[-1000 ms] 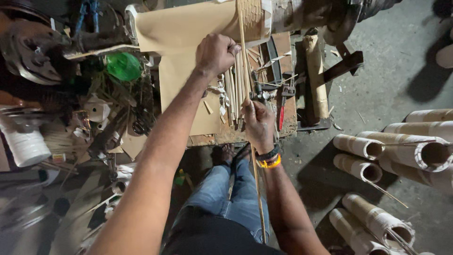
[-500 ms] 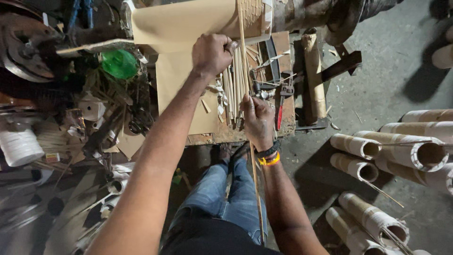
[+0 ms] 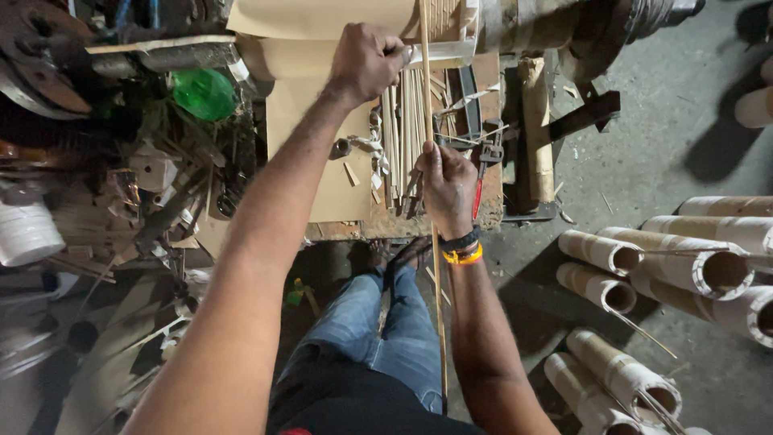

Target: The person works at a bench-mounted rotating drum machine, peeling and handling a white strip from a wound roll, positioning a long sheet of tan paper around the drum, and tapping it with a hammer. They then handle thin wooden sticks and adjust the wound material on the machine.

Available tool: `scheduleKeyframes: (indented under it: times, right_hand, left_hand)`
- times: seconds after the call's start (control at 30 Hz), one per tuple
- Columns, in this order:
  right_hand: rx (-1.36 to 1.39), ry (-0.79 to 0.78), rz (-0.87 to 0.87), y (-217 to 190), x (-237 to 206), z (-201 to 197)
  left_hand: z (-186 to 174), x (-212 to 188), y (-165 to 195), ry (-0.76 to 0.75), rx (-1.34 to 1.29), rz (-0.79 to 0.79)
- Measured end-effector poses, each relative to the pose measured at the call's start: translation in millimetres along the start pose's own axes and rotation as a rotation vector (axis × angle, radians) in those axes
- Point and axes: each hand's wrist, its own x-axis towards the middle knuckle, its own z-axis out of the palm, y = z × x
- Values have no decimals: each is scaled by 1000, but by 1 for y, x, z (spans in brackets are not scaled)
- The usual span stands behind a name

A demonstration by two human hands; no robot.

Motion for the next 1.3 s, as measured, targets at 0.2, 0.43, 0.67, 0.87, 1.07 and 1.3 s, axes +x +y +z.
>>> scheduleKeyframes:
  times: [0.2,0.43,0.67,0.87,1.07,1.3]
  right_hand:
    - [178,-12,37,16,5,8]
    - [110,1,-4,13,14,14]
    - [52,31,-31,11,32,21]
    - [89,37,-84,15,53,27]
    - [133,32,-151,9,67,31]
    - [100,5,-73,4,40,24]
  left_hand:
    - [-2,6,1,-26,41,11]
    - [-7,14,2,14,-40,-6]
    - [-14,32,10,-47,19,-185]
    - [-22,59,10,-117,-68,-356]
    - [-24,85,2,-276,-125,-354]
    - [-38,90,3,-147,-76,-401]
